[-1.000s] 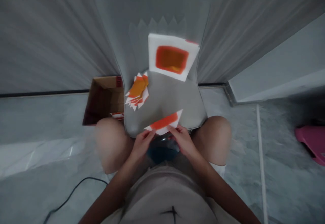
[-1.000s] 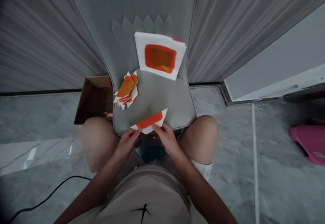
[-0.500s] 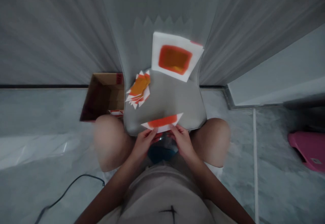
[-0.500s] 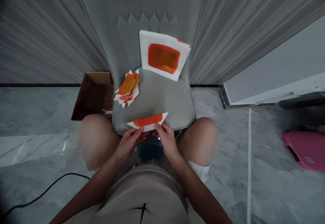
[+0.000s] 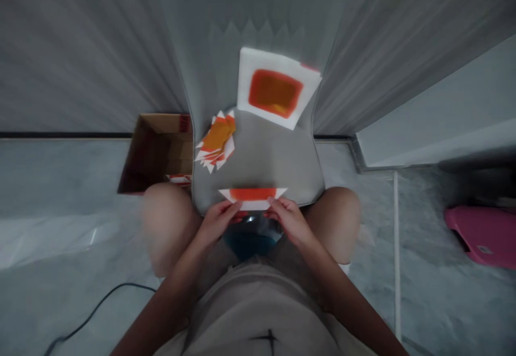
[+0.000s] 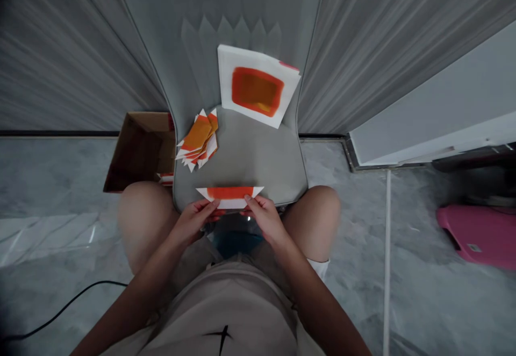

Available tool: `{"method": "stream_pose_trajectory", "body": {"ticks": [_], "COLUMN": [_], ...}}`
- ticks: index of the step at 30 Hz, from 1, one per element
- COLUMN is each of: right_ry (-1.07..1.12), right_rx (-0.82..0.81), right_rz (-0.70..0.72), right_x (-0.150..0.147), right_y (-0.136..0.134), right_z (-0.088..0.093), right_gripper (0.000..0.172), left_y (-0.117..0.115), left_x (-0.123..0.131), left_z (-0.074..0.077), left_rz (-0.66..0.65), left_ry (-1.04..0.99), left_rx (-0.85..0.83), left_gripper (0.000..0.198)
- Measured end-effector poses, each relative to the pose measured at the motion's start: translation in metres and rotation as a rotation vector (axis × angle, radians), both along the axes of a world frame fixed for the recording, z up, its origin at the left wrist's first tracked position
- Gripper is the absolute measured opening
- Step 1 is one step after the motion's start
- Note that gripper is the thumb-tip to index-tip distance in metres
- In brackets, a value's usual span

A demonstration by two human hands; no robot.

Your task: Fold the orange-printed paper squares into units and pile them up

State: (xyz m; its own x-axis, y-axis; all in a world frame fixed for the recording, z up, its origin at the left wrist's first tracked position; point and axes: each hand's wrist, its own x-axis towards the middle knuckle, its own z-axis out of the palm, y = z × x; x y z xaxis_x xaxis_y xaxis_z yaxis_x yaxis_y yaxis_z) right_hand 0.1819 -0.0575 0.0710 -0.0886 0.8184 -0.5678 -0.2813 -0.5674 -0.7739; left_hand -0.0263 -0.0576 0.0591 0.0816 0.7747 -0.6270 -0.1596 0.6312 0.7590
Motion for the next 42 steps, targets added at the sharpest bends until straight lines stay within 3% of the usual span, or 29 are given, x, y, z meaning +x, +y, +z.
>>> {"method": "stream_pose_trajectory", "body": {"ticks": [11, 20, 25, 30, 42], "right_ry": [0.028, 0.112, 0.076, 0.067, -0.065], "right_rx": [0.012, 0.035, 0.053, 0.130, 0.098], "right_rz": [-0.045, -0.035, -0.060, 0.004, 0.018], "right_x": [0.011, 0.009, 0.015, 0.021, 0.030], "right_y": [0.003, 0.000, 0.001, 0.001, 0.007], "right_z": [-0.003, -0.001, 0.005, 0.010, -0.018], "right_gripper": [0.050, 0.050, 0.049, 0.042, 0.043], "left_y": [0.003, 0.005, 0.007, 0.009, 0.004], "left_x": [-0.006, 0.000, 0.004, 0.007, -0.009], "left_z": [-0.010, -0.014, -0.017, -0.012, -0.011], "left_rz": [-0.027, 0.248, 0.288, 0.322, 0.437], "left_ry": [0.035, -0.093, -0.136, -0.181, 0.010], "left_rx": [0.068, 0.086, 0.064, 0.080, 0.075], "left_gripper": [0.056, 0.056, 0.052, 0.048, 0.055]}}
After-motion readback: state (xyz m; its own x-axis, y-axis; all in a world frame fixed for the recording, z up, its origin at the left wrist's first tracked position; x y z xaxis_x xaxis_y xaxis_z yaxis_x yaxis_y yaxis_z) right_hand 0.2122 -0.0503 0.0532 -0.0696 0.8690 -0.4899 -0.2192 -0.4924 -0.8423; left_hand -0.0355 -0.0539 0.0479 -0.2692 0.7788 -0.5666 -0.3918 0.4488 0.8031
